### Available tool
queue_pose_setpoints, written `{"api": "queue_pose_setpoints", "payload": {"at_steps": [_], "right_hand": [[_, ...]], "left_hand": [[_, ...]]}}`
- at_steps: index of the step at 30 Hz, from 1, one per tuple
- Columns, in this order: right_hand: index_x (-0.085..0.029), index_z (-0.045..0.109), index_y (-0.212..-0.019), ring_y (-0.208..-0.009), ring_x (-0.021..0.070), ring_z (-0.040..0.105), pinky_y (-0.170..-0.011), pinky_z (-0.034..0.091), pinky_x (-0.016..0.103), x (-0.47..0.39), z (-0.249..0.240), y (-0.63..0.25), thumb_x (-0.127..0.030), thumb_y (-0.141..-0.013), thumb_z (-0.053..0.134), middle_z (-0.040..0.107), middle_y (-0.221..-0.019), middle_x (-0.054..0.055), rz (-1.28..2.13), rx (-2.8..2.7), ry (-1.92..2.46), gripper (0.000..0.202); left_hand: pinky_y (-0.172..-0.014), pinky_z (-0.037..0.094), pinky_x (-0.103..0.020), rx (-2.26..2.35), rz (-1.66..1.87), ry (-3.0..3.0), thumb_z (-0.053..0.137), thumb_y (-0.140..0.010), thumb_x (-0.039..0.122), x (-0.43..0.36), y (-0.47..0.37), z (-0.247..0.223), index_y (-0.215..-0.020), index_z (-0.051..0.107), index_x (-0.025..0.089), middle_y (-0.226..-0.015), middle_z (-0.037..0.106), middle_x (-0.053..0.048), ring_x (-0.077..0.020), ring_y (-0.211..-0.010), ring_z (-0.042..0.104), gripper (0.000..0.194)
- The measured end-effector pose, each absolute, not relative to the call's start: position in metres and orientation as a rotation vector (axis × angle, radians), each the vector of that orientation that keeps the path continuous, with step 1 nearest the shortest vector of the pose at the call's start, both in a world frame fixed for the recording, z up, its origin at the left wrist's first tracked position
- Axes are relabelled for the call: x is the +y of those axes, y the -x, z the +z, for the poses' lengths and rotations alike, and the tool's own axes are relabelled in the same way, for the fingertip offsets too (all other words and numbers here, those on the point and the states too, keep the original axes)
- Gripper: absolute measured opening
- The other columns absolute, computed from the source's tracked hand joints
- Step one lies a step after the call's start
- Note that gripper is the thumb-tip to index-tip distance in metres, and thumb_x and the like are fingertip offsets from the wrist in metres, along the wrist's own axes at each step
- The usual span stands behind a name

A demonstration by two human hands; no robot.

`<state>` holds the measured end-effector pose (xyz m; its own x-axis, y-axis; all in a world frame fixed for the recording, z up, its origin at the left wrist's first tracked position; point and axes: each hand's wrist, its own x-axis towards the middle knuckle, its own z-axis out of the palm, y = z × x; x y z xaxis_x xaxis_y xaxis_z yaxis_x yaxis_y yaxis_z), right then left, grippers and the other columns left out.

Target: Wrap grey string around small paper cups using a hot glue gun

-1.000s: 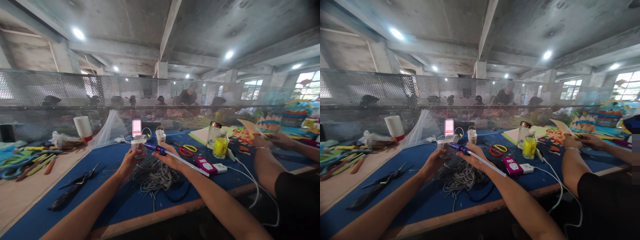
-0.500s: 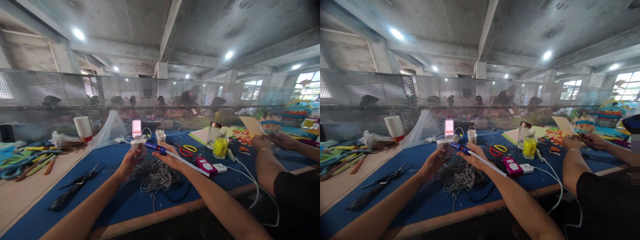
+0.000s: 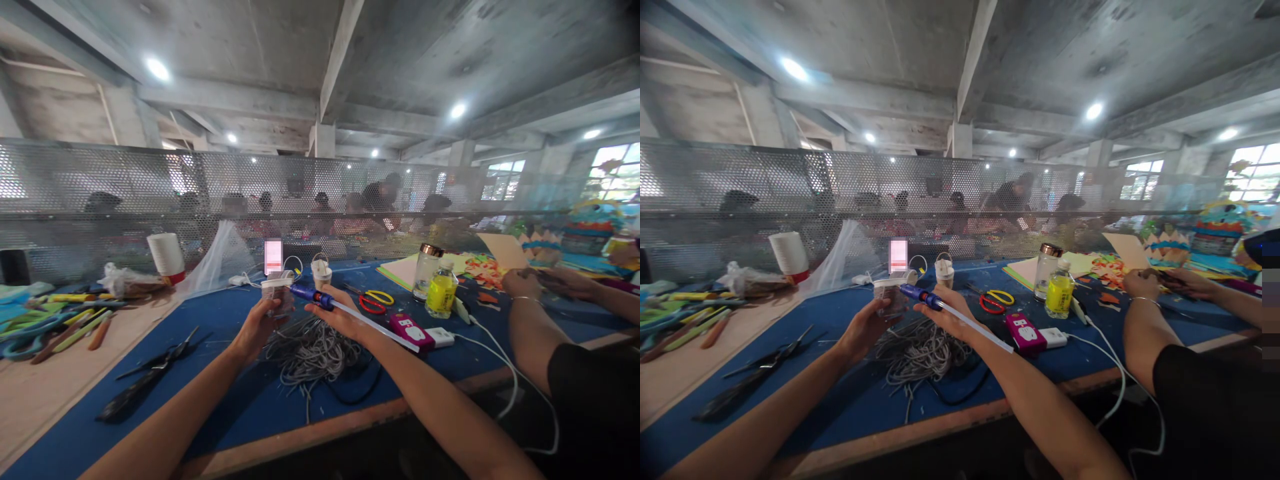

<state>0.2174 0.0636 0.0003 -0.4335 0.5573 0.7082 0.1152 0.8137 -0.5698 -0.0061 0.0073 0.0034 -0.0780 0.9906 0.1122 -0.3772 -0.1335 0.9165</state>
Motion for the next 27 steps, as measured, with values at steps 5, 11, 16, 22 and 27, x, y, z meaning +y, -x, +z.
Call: {"api": "queue_pose_setpoints", "payload": {"at_steps": [5,11,16,22,27], "right_hand": [[-0.02,0.061,-0.075,-0.076,0.0152,0.053,-0.07,0.047,0.026,0.0634,0.0013,-0.218,-0.052,-0.091,0.074,0.055,-0.079,0.0,0.528,-1.982,0.516,0.038],[-0.02,0.06,-0.075,-0.076,0.015,0.053,-0.07,0.047,0.026,0.062,0.0031,-0.2186,-0.053,-0.092,0.072,0.057,-0.08,0.0,0.532,-1.983,0.511,0.039],[-0.021,0.056,-0.072,-0.073,0.0144,0.05,-0.067,0.044,0.025,0.0617,0.0031,-0.2181,-0.054,-0.092,0.072,0.054,-0.077,-0.001,0.51,-1.988,0.525,0.042],[-0.021,0.054,-0.071,-0.073,0.0141,0.051,-0.066,0.043,0.025,0.0594,0.0054,-0.2185,-0.053,-0.093,0.072,0.052,-0.077,-0.002,0.532,-1.985,0.518,0.042],[-0.02,0.056,-0.072,-0.071,0.0137,0.051,-0.068,0.044,0.026,0.056,0.0079,-0.2188,-0.053,-0.092,0.072,0.052,-0.076,-0.002,0.56,-1.976,0.532,0.041]], "left_hand": [[-0.085,0.055,-0.038,0.89,1.504,-0.956,0.075,-0.073,0.031,0.0051,0.0052,0.0047,-0.112,0.074,0.017,-0.103,0.078,-0.009,-0.0273,-0.095,0.072,0.041],[-0.084,0.056,-0.039,0.899,1.495,-0.966,0.074,-0.073,0.032,0.0063,0.0064,0.0039,-0.112,0.073,0.016,-0.101,0.078,-0.01,-0.0286,-0.096,0.072,0.042],[-0.086,0.055,-0.039,0.867,1.481,-0.963,0.073,-0.076,0.034,0.0083,0.0085,0.0008,-0.114,0.074,0.018,-0.105,0.079,-0.01,-0.0281,-0.098,0.072,0.042],[-0.086,0.055,-0.038,0.869,1.483,-0.959,0.073,-0.076,0.032,0.0084,0.0087,0.0014,-0.115,0.074,0.018,-0.105,0.079,-0.01,-0.028,-0.097,0.072,0.042],[-0.086,0.056,-0.04,0.859,1.485,-0.948,0.073,-0.076,0.032,0.0082,0.0091,0.0013,-0.115,0.074,0.018,-0.104,0.079,-0.01,-0.0288,-0.097,0.073,0.041]]}}
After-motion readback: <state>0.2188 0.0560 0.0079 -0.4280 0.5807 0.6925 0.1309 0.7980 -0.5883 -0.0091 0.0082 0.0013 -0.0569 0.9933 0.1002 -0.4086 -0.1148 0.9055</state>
